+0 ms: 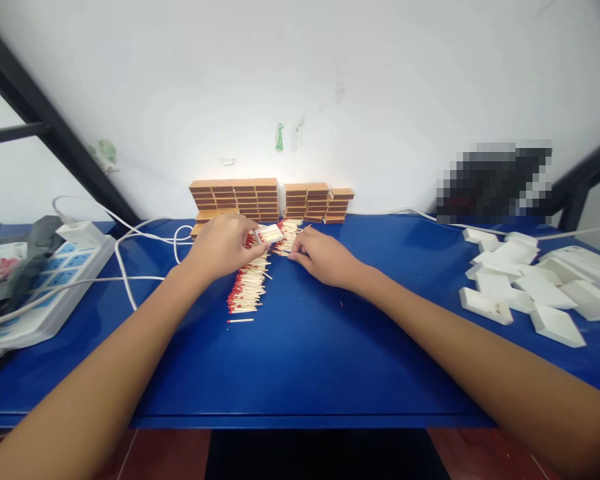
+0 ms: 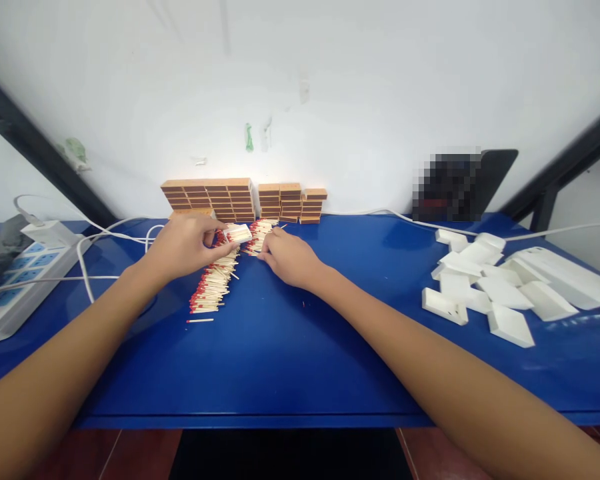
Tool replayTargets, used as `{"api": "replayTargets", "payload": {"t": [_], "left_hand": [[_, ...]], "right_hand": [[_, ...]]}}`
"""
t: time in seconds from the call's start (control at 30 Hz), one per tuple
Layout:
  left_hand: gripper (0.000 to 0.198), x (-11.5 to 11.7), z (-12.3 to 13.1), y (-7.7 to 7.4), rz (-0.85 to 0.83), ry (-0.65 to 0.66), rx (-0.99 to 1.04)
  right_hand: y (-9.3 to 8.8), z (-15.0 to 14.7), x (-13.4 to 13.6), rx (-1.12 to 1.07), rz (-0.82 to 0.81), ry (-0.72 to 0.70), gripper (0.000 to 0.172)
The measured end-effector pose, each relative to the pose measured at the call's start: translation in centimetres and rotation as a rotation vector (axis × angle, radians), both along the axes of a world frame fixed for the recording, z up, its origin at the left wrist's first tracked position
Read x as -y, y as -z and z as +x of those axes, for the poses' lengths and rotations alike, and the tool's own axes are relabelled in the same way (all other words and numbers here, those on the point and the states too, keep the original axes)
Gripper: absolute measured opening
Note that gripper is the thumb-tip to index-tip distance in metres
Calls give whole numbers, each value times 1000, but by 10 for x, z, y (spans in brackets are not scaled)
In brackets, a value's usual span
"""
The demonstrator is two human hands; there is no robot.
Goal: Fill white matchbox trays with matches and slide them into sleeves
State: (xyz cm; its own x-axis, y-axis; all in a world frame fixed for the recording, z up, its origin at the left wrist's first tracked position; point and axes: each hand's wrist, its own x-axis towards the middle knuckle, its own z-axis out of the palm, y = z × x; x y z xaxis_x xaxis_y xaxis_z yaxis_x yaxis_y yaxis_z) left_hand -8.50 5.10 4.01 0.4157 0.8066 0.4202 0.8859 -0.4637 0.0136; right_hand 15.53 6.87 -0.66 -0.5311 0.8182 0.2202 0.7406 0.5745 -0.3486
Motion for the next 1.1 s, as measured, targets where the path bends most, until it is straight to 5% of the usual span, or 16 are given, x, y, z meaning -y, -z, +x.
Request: {"api": "replayTargets", "payload": {"t": [0.43, 0.83, 1.1], "left_hand": [[34, 0, 1, -1, 0, 10, -11], [38, 1, 4, 0, -58, -2, -18], [31, 7, 15, 8, -133, 196, 10]], "right_hand": [[12, -18, 4, -113, 69, -19, 6], [-5, 6, 3, 28, 4, -1, 9], [-11, 6, 7, -131, 149, -58, 7]]}}
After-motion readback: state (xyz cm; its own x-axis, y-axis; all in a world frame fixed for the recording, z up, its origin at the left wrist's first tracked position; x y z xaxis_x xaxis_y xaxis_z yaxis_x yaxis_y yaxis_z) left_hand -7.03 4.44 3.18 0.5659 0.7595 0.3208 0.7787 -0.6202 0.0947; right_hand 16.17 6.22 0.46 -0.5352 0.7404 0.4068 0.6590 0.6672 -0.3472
